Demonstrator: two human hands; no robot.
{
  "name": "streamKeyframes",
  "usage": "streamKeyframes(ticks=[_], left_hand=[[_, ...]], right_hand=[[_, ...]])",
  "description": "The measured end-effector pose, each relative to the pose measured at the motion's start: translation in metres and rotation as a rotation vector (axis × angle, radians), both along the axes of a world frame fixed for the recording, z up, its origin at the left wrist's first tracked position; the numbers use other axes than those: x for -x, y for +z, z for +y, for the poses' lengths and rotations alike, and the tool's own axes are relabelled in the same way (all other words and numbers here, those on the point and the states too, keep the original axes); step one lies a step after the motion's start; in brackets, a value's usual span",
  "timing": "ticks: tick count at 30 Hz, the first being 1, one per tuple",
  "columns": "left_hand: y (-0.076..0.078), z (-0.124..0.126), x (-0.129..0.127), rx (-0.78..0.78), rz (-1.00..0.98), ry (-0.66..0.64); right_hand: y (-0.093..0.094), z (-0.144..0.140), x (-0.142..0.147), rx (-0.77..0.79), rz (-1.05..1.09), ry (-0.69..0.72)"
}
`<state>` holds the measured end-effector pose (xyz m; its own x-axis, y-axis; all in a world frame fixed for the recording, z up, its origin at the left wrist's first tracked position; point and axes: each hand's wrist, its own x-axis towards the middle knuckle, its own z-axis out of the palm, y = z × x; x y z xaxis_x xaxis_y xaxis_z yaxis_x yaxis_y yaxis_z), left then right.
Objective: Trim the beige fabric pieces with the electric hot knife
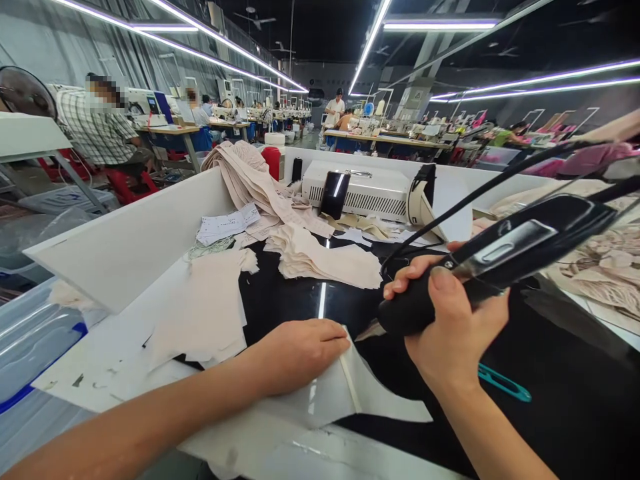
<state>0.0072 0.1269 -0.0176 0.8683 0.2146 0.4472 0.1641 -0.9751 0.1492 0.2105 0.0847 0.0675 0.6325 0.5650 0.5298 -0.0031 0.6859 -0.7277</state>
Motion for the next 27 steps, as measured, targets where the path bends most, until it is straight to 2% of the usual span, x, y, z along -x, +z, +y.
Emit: streamKeyframes(ticks=[13,21,27], left_hand=[[0.002,-0.001,-0.001,0.026,0.01,-0.013],[0.006,-0.002,0.0,0.041,0.03,-0.008],[0.009,-0.002,0.002,0.038,0.051,-0.001]], right_hand=[[-0.01,0.006,0.003,-0.012,-0.063,0.012],[-0.006,-0.003,0.003,-0.015,-0.03,-0.016],[-0.01,-0.009,0.003,-0.008,-0.039,0.002]])
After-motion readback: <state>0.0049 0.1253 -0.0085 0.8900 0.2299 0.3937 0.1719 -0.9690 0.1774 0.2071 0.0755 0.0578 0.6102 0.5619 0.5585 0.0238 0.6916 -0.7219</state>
